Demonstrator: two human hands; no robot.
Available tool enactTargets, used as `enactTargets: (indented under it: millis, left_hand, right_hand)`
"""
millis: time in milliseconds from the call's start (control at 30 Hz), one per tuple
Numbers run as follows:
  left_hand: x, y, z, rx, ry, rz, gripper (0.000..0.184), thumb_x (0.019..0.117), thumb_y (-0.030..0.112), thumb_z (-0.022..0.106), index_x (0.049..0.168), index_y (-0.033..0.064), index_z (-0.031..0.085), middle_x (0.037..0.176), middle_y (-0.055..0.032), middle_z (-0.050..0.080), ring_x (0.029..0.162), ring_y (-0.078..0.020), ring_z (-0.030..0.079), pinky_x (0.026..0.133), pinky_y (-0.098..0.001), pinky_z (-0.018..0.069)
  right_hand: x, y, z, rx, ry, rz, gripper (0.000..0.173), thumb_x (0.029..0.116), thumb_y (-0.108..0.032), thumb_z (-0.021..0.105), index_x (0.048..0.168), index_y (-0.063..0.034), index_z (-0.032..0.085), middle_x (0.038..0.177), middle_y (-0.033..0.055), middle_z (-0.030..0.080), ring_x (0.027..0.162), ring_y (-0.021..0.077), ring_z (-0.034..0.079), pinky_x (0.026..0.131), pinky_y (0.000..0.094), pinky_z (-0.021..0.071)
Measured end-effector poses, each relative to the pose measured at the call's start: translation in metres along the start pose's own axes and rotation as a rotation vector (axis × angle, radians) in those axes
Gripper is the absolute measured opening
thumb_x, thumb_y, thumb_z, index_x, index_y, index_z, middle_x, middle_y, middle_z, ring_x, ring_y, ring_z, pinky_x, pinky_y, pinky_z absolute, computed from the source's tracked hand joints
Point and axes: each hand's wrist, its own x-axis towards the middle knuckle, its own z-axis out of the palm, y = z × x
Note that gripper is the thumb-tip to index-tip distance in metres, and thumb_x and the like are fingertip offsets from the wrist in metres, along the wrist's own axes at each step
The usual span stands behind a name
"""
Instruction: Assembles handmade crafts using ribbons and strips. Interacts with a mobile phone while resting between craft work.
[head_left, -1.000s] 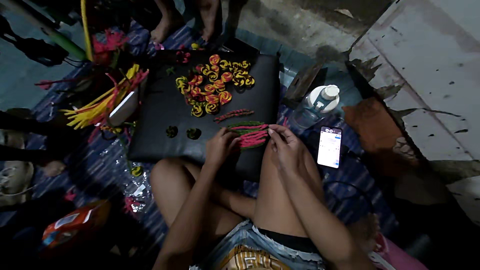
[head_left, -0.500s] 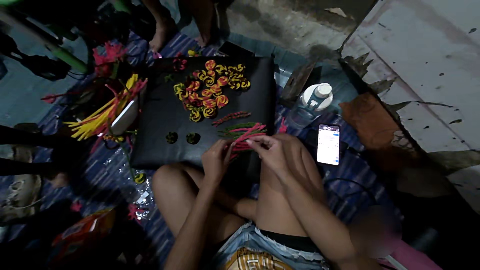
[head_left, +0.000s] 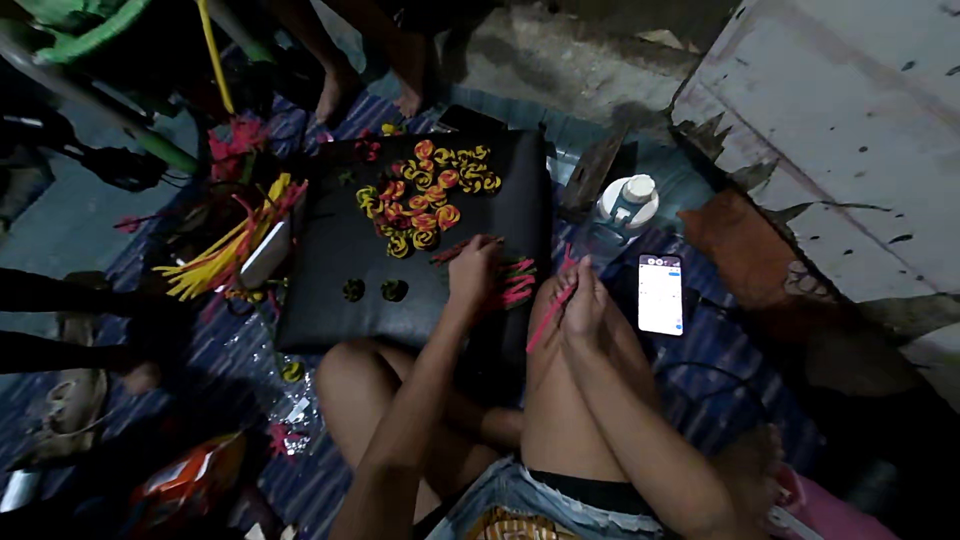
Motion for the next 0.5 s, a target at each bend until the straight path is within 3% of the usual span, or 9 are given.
enactTargets:
  millis: [67, 167, 233, 333, 433, 500]
  left_hand:
    - [0.015, 0.003, 0.007, 0.097, -0.106, 0.015, 0.023, 0.0974, 0.01, 0.066, 0.118, 0.0031, 0.073, 0.134, -0.0201, 0.063, 0.118, -0.0409, 0.063, 0.094, -0.0607, 0.0517]
    - [0.02, 0.006, 0.007, 0.12, -0.175, -0.05, 0.025, 0.0986, 0.013, 0.065, 0.121, 0.0024, 0.071, 0.137, -0.0192, 0.061, 0.124, -0.0402, 0.06, 0.095, -0.0597, 0.0506]
    - [0.015, 0.004, 0.002, 0.07, -0.165, -0.087, 0.026, 0.0974, 0.014, 0.067, 0.121, 0.0029, 0.07, 0.137, -0.0186, 0.061, 0.123, -0.0395, 0.061, 0.096, -0.0603, 0.0501]
    - [0.003, 0.002, -0.007, 0.008, -0.065, -0.08, 0.023, 0.0961, 0.016, 0.07, 0.115, 0.0039, 0.073, 0.119, -0.0186, 0.071, 0.11, -0.0403, 0.067, 0.091, -0.0632, 0.0508]
    - [-0.011, -0.002, -0.017, -0.048, 0.122, 0.028, 0.017, 0.0944, 0.014, 0.071, 0.107, 0.003, 0.076, 0.106, -0.0186, 0.073, 0.096, -0.0385, 0.07, 0.083, -0.0607, 0.0526]
    - [-0.018, -0.006, -0.022, -0.081, 0.284, 0.152, 0.013, 0.0912, 0.011, 0.074, 0.101, 0.0035, 0.077, 0.096, -0.0155, 0.074, 0.084, -0.0325, 0.071, 0.075, -0.0529, 0.055]
  right_hand:
    - [0.001, -0.001, 0.001, -0.027, -0.018, 0.005, 0.046, 0.113, -0.019, 0.031, 0.073, -0.0097, 0.052, 0.06, -0.0069, 0.051, 0.052, 0.0005, 0.049, 0.052, 0.015, 0.0448]
    - [0.0, -0.004, 0.001, -0.122, -0.079, 0.008, 0.039, 0.1122, -0.015, 0.036, 0.09, 0.0004, 0.065, 0.072, -0.0026, 0.062, 0.061, 0.0013, 0.058, 0.057, 0.0153, 0.0501]
    - [0.002, 0.001, 0.001, -0.144, -0.113, -0.019, 0.033, 0.1104, -0.011, 0.041, 0.101, 0.0048, 0.069, 0.069, -0.0025, 0.061, 0.058, 0.0007, 0.056, 0.055, 0.0147, 0.0484]
    - [0.002, 0.005, 0.002, -0.152, -0.12, -0.027, 0.03, 0.1089, -0.011, 0.045, 0.103, 0.0036, 0.071, 0.065, -0.0073, 0.052, 0.053, -0.0032, 0.043, 0.052, 0.013, 0.0383]
    - [0.002, 0.002, 0.001, -0.082, -0.194, 0.07, 0.042, 0.1113, -0.014, 0.03, 0.105, 0.0024, 0.069, 0.064, -0.0106, 0.048, 0.051, -0.0044, 0.038, 0.05, 0.0119, 0.0347]
    - [0.001, 0.003, 0.001, -0.065, -0.26, 0.114, 0.048, 0.1101, -0.012, 0.022, 0.112, 0.0047, 0.067, 0.064, -0.0099, 0.047, 0.052, -0.0036, 0.04, 0.051, 0.0119, 0.0361]
